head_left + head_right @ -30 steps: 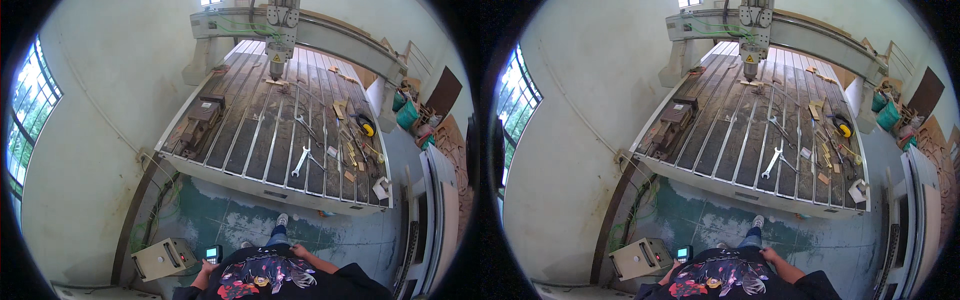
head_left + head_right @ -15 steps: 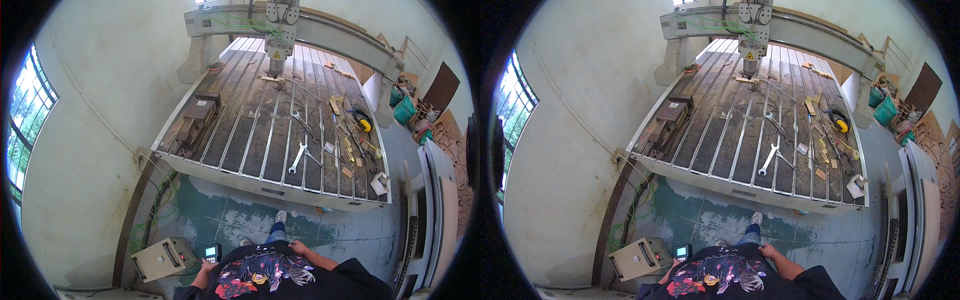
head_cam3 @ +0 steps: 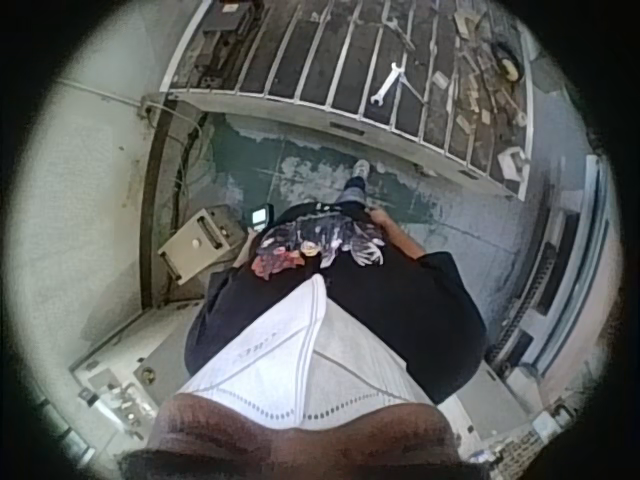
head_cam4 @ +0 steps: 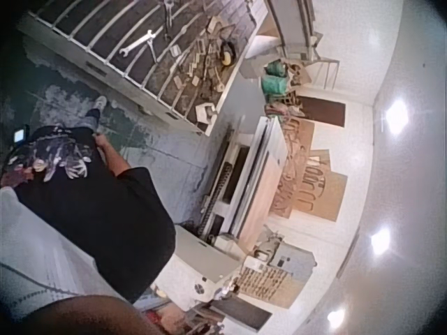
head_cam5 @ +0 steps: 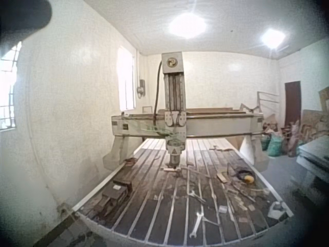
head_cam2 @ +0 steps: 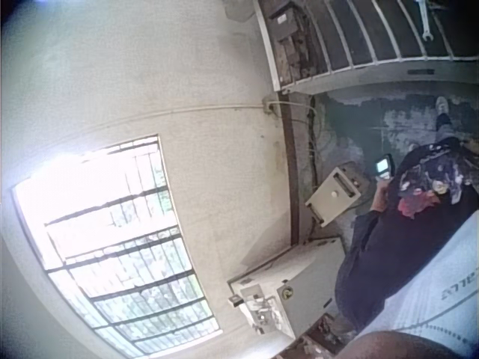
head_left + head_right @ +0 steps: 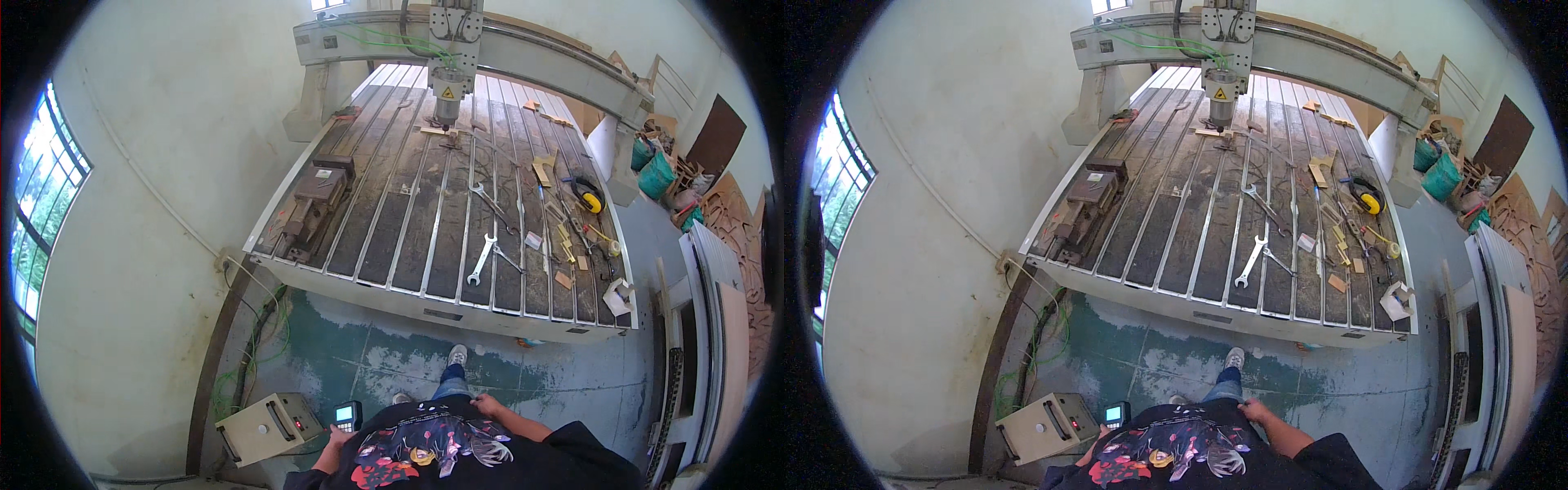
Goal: The person operates a CNC machine controller, loosens and removes the collet nut from the spindle using wrenches, and installs a new tool bit into the spindle by hand and with wrenches.
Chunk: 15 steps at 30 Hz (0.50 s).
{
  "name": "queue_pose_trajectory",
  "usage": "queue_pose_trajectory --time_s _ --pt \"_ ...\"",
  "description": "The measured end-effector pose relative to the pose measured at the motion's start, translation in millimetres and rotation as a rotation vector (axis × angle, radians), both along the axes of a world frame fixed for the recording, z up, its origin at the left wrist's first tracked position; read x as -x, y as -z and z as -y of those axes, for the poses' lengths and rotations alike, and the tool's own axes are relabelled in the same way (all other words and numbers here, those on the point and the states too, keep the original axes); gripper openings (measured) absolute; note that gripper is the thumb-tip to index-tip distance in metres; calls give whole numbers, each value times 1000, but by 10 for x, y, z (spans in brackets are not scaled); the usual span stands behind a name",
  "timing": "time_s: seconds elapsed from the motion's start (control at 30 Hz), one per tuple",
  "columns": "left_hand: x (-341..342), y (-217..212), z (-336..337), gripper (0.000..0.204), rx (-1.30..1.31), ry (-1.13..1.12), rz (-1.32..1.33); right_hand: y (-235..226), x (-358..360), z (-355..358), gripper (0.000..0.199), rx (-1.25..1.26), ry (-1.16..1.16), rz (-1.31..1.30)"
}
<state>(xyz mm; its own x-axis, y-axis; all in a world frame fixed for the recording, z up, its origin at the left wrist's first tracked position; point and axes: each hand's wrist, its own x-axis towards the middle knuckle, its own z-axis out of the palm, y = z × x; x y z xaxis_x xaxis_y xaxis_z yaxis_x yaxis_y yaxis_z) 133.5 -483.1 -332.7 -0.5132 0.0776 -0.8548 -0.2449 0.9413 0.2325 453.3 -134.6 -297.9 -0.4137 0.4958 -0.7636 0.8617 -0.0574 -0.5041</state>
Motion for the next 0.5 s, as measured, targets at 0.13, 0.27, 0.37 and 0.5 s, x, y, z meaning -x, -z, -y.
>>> queue_pose_trajectory --time_s 0.13,0.27,0.37,0.5 --pt "-116 648 418 139 -13 9 -129 -73 121 13 43 25 -43 78" --pt "-116 485 295 138 -18 10 -129 33 54 35 42 -13 3 40" --pt "-18 12 26 138 -5 -54 9 -79 64 24 42 -50 0 44" --pt "-58 -40 87 137 5 -45 -29 14 61 9 41 -35 -14 2"
